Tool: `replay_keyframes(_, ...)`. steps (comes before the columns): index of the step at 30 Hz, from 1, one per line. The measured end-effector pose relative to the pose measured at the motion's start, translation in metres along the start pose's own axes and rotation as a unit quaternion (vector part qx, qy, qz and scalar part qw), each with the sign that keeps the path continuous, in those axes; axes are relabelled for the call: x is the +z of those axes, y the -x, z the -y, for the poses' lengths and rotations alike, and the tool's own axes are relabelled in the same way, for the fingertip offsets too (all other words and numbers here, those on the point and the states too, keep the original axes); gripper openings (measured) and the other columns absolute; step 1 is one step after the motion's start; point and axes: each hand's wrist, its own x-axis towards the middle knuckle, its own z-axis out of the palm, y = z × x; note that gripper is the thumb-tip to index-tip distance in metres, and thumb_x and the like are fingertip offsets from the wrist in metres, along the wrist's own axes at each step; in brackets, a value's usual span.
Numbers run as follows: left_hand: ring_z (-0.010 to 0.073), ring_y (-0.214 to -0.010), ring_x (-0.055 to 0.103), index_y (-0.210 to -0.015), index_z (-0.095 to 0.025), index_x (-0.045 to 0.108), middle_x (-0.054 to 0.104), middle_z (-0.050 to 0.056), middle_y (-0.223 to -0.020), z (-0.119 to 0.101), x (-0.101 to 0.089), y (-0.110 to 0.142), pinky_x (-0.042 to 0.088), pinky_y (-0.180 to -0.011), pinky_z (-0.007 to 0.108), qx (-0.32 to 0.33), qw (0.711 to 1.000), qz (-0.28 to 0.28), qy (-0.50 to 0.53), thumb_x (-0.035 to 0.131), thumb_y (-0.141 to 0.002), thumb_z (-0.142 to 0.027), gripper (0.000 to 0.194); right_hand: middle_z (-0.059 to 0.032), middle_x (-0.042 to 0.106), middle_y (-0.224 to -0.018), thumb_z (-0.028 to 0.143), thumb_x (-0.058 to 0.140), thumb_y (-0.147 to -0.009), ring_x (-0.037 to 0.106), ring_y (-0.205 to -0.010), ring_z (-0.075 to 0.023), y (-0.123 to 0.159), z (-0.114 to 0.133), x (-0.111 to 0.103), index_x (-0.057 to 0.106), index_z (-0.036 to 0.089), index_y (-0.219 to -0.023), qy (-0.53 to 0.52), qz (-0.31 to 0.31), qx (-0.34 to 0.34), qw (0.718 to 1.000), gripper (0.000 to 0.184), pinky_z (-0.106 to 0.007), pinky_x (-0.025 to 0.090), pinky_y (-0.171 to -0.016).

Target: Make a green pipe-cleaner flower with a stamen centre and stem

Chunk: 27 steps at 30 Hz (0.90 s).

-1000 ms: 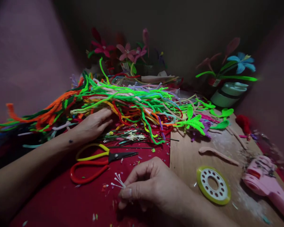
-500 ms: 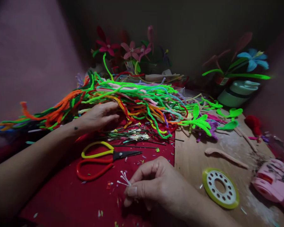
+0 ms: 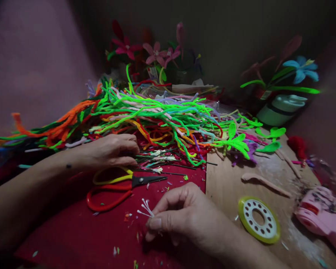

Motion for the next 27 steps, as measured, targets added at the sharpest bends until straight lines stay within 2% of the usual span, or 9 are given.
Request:
replay_keyframes(3, 0.0142, -0.074, 0.052, -0.080, -0.016, 0.062, 0.055, 0.004, -0.082, -0.004, 0.006, 0.000, 0.040, -0.065, 0.025, 0.000, 0.998, -0.012, -0.057, 0.050, -0.083, -0.035, 0.022, -0.0047, 0.068, -0.061, 0.029, 0.074, -0.062, 0.046, -0.041, -0.0036, 0.001, 0.001, 0.002, 0.068, 0.012, -0.061, -0.002, -0.008, 0.005, 1.000, 0.019, -0.014, 0.029, -0.037)
replay_keyframes(8, 0.0148, -0.071, 0.053, -0.077, -0.017, 0.063, 0.057, 0.004, -0.079, -0.006, 0.014, 0.000, 0.039, -0.060, 0.026, 0.012, 0.987, -0.065, -0.146, 0.047, -0.083, -0.027, 0.020, -0.0046, 0.068, -0.061, 0.029, 0.074, -0.063, 0.045, -0.041, -0.0033, 0.001, 0.000, 0.001, 0.068, 0.012, -0.062, -0.001, -0.004, 0.003, 1.000, 0.018, -0.014, 0.030, -0.037)
replay_keyframes(14, 0.0132, -0.068, 0.052, -0.076, -0.015, 0.062, 0.056, 0.005, -0.078, 0.004, 0.015, -0.003, 0.040, -0.060, 0.025, -0.004, 0.988, -0.081, -0.128, 0.043, -0.086, -0.027, 0.024, -0.0042, 0.068, -0.062, 0.028, 0.073, -0.065, 0.044, -0.040, -0.0030, 0.002, -0.001, 0.000, 0.068, 0.012, -0.063, 0.005, 0.002, -0.004, 1.000, 0.017, -0.015, 0.029, -0.037)
replay_keyframes(19, 0.0137, -0.071, 0.052, -0.081, -0.015, 0.063, 0.055, 0.006, -0.079, 0.009, 0.009, -0.003, 0.041, -0.064, 0.025, -0.025, 0.989, -0.120, -0.088, 0.040, -0.087, -0.025, 0.026, -0.0039, 0.068, -0.061, 0.028, 0.073, -0.065, 0.043, -0.040, -0.0033, 0.002, -0.001, 0.000, 0.068, 0.013, -0.062, 0.004, -0.001, -0.004, 1.000, 0.016, -0.015, 0.028, -0.037)
replay_keyframes(27, 0.0136, -0.069, 0.050, -0.082, -0.013, 0.063, 0.054, 0.005, -0.079, 0.016, 0.006, 0.000, 0.039, -0.062, 0.025, -0.030, 0.989, -0.131, -0.068, 0.043, -0.086, -0.023, 0.023, -0.0052, 0.069, -0.064, 0.032, 0.072, -0.066, 0.040, -0.039, -0.0027, 0.001, -0.005, -0.003, 0.067, 0.013, -0.065, 0.005, 0.000, -0.008, 1.000, 0.021, -0.016, 0.026, -0.037)
